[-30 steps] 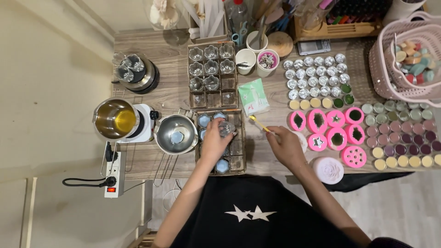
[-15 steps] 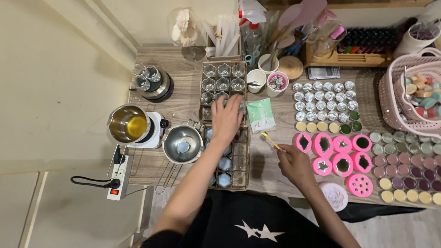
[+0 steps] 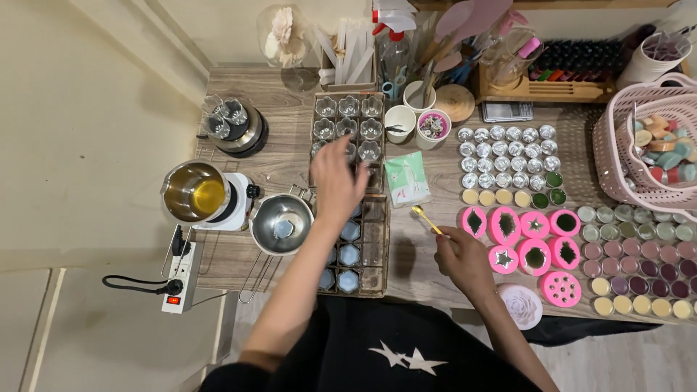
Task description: The recorder is preparing wicks and pouring melted wax into various silicone molds to create small candles.
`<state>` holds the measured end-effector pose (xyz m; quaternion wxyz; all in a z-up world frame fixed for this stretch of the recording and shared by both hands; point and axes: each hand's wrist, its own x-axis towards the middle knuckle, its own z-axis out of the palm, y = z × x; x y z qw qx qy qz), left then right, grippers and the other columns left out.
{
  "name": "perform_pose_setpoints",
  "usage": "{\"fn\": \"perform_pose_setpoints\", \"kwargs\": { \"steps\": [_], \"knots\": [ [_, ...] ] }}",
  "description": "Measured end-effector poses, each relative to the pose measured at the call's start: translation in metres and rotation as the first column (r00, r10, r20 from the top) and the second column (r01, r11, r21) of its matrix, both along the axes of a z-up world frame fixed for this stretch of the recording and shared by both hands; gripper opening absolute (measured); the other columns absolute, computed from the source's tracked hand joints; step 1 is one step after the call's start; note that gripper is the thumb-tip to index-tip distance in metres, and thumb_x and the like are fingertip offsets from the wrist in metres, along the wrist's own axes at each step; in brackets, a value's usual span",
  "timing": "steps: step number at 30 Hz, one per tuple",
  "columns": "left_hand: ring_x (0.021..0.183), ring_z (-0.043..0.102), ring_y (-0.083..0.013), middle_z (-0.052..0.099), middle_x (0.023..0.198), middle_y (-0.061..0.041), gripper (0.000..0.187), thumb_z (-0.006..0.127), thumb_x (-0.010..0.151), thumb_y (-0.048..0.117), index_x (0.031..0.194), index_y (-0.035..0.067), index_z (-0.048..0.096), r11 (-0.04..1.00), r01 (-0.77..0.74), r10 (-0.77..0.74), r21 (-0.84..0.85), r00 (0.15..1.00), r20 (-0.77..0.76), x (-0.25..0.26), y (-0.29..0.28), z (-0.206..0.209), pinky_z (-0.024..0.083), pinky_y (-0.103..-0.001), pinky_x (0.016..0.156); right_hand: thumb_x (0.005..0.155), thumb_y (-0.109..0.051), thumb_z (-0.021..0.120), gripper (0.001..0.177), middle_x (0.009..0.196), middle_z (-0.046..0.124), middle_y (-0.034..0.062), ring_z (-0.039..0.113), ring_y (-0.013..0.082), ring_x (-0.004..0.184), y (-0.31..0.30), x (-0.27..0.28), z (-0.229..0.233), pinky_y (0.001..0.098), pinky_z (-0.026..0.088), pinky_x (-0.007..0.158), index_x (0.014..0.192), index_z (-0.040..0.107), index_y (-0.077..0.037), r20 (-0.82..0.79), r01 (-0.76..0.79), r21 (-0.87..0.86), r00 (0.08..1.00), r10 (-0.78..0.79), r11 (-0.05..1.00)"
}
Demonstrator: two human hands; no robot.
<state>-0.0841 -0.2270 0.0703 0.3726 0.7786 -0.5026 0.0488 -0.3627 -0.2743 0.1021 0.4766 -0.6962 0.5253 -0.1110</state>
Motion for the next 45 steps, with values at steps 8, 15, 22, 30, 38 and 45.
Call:
{"fn": "perform_pose_setpoints", "kwargs": {
  "steps": [8,15,22,30,38,45],
  "knots": [
    [0.130,0.041,-0.0423,0.055,0.132,-0.021,0.058,0.070,0.088,0.017,0.137,-0.003,0.046,0.972,-0.198,0.204,0.129,0.979,-0.028,-0.032,0.104,-0.035,0.029,-0.055,0.111,0.095,-0.021,0.062,0.029,0.071,0.069,0.0139,0.065,0.0215,0.058,-0.004,0.003,-0.019,0.0350,0.051,0.056,0.116,0.074,-0.005,0.036,-0.135,-0.143,0.989,0.142,0.980],
    [0.129,0.043,-0.0373,0.067,0.117,-0.016,0.040,0.072,0.088,0.021,0.121,0.002,0.060,0.921,-0.072,0.125,0.383,0.985,-0.117,-0.033,0.112,-0.047,0.031,-0.053,0.108,0.093,-0.025,0.065,0.029,0.081,0.074,0.0206,0.071,0.0327,0.065,-0.001,0.023,-0.025,0.0392,0.054,0.066,0.114,0.075,-0.009,-0.119,-0.234,-0.128,0.968,0.220,0.964],
    [0.126,0.044,-0.0378,0.064,0.120,-0.018,0.047,0.072,0.083,0.018,0.124,-0.001,0.059,0.926,-0.190,0.202,0.325,0.979,-0.005,-0.026,0.094,-0.030,0.030,-0.053,0.106,0.093,-0.028,0.064,0.030,0.074,0.072,0.0222,0.072,0.0327,0.065,0.012,0.028,-0.023,0.0388,0.054,0.064,0.114,0.075,-0.009,-0.111,-0.267,-0.124,0.961,0.254,0.956],
    [0.112,0.056,-0.0345,0.069,0.110,-0.014,0.040,0.067,0.093,0.018,0.126,-0.002,0.058,0.958,-0.246,0.284,0.148,0.889,-0.360,-0.043,0.103,-0.005,0.043,-0.045,0.101,0.099,-0.024,0.054,0.030,0.063,0.054,0.0071,0.050,0.0123,0.058,0.010,0.019,-0.048,0.0304,0.041,0.055,0.106,0.076,-0.005,0.062,-0.135,0.024,0.989,0.133,0.991],
    [0.076,0.067,-0.0247,0.075,0.093,-0.013,0.029,0.062,0.098,0.024,0.110,0.001,0.075,0.985,-0.030,0.140,0.170,0.718,-0.682,-0.062,0.133,0.031,0.052,-0.037,0.074,0.101,-0.022,0.054,0.028,0.070,0.051,-0.0006,0.044,0.0095,0.060,0.024,0.063,-0.044,0.0270,0.035,0.054,0.098,0.070,-0.001,0.200,-0.107,0.260,0.978,0.055,0.960],
    [0.086,0.062,-0.0063,0.075,0.095,-0.011,0.041,0.053,0.105,0.034,0.132,0.006,0.067,0.993,0.052,0.078,0.102,0.344,-0.936,-0.056,0.145,0.040,0.050,-0.024,0.081,0.100,-0.020,0.047,0.031,0.084,0.071,0.0012,0.062,0.0096,0.078,0.070,0.130,-0.050,0.0259,0.051,0.071,0.098,0.069,0.001,0.374,-0.279,0.262,0.912,0.169,0.924]
  ]
}}
